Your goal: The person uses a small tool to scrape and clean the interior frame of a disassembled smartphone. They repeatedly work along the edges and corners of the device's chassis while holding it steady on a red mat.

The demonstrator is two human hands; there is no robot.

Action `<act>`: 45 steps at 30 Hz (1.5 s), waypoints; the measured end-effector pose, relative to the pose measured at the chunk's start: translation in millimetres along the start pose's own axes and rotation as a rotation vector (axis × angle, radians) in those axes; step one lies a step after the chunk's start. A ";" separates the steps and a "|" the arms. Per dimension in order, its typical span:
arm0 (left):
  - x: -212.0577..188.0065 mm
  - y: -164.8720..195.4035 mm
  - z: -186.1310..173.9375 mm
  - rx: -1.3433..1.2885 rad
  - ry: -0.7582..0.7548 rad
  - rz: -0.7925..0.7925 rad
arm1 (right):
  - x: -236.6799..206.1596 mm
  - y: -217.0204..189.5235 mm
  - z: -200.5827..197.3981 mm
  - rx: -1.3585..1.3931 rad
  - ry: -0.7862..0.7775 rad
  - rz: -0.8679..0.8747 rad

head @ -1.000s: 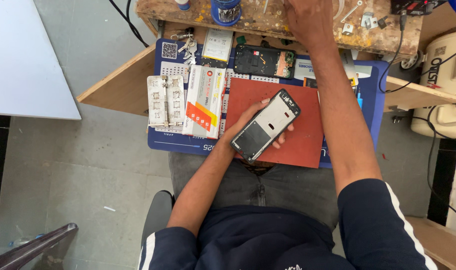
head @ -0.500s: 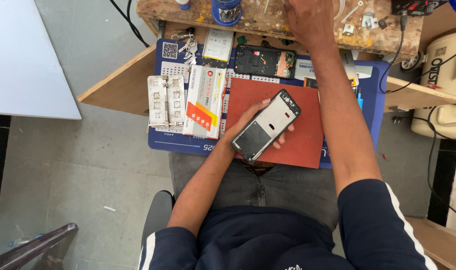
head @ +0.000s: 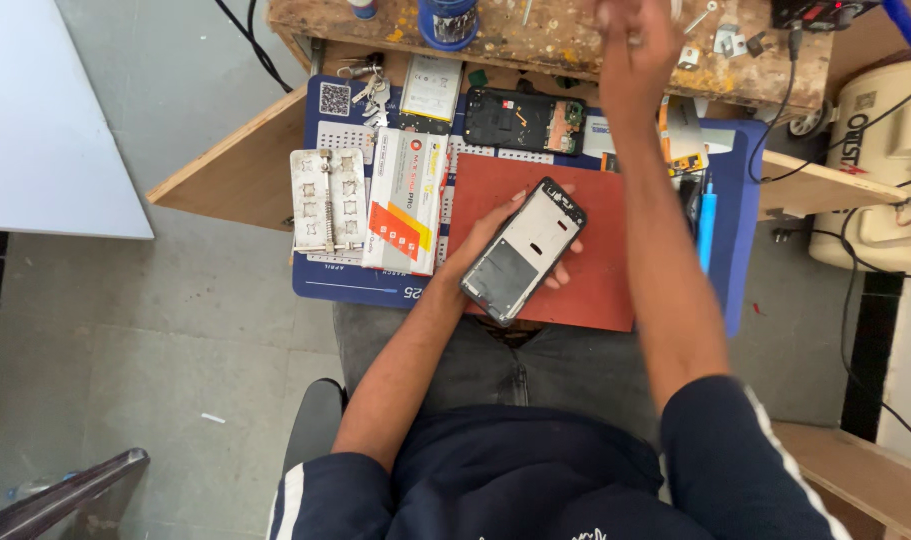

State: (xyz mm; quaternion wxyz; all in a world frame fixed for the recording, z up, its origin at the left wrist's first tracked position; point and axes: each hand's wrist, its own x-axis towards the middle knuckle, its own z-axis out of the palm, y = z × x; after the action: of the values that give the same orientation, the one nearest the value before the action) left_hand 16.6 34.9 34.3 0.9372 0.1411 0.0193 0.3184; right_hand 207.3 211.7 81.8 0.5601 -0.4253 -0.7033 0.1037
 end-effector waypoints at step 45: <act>11.7 3.9 -36.5 0.098 -0.011 -0.097 | -129.3 -137.3 -37.3 -0.023 -0.283 0.238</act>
State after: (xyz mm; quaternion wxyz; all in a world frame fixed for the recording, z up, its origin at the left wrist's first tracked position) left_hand 19.0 54.1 1.0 0.9435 0.1877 0.0363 0.2707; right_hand 175.2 22.3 89.9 0.4343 -0.4932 -0.7210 0.2198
